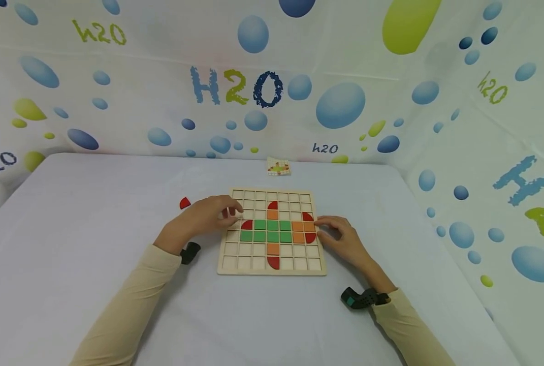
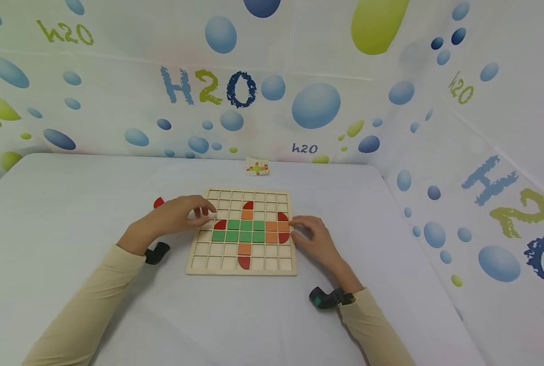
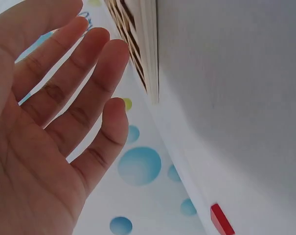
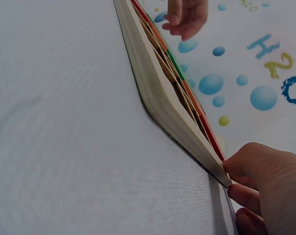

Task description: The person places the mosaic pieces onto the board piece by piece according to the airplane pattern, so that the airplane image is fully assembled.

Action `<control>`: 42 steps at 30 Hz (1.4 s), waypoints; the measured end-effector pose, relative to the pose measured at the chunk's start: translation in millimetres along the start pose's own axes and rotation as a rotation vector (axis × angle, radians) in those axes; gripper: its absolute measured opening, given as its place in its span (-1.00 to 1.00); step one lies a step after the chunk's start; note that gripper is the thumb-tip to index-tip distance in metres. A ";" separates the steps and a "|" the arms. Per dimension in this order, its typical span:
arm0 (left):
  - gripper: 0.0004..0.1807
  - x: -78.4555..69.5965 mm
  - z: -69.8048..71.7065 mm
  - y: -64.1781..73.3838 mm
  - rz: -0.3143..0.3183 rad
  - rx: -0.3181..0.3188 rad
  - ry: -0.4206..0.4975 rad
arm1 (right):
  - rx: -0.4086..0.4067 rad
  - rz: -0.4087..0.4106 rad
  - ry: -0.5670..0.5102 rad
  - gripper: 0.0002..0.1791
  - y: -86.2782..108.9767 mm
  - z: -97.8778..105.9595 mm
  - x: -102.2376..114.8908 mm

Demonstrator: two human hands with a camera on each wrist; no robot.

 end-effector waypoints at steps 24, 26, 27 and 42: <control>-0.83 42.2 27.7 27.2 0.032 -0.181 -0.087 | 0.004 -0.001 -0.006 -0.69 1.0 -0.1 1.7; -0.84 45.1 28.7 27.2 0.038 -0.181 -0.088 | 0.005 -0.002 -0.009 -0.69 1.1 0.2 2.1; -0.83 47.2 28.9 27.1 0.047 -0.177 -0.086 | 0.005 -0.003 -0.009 -0.69 1.1 0.3 2.0; -0.76 77.8 37.9 43.1 0.212 -0.201 -0.059 | 0.005 -0.001 -0.006 -0.69 0.0 -1.1 -1.1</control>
Point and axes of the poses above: each hand's wrist, its own y-axis away from the middle knuckle, its own z-axis out of the back of the hand, x = y × z, the point moved 10 cm from there along -y, towards the middle knuckle, and after that the axes turned 10 degrees about x, right-handed, at the moved point
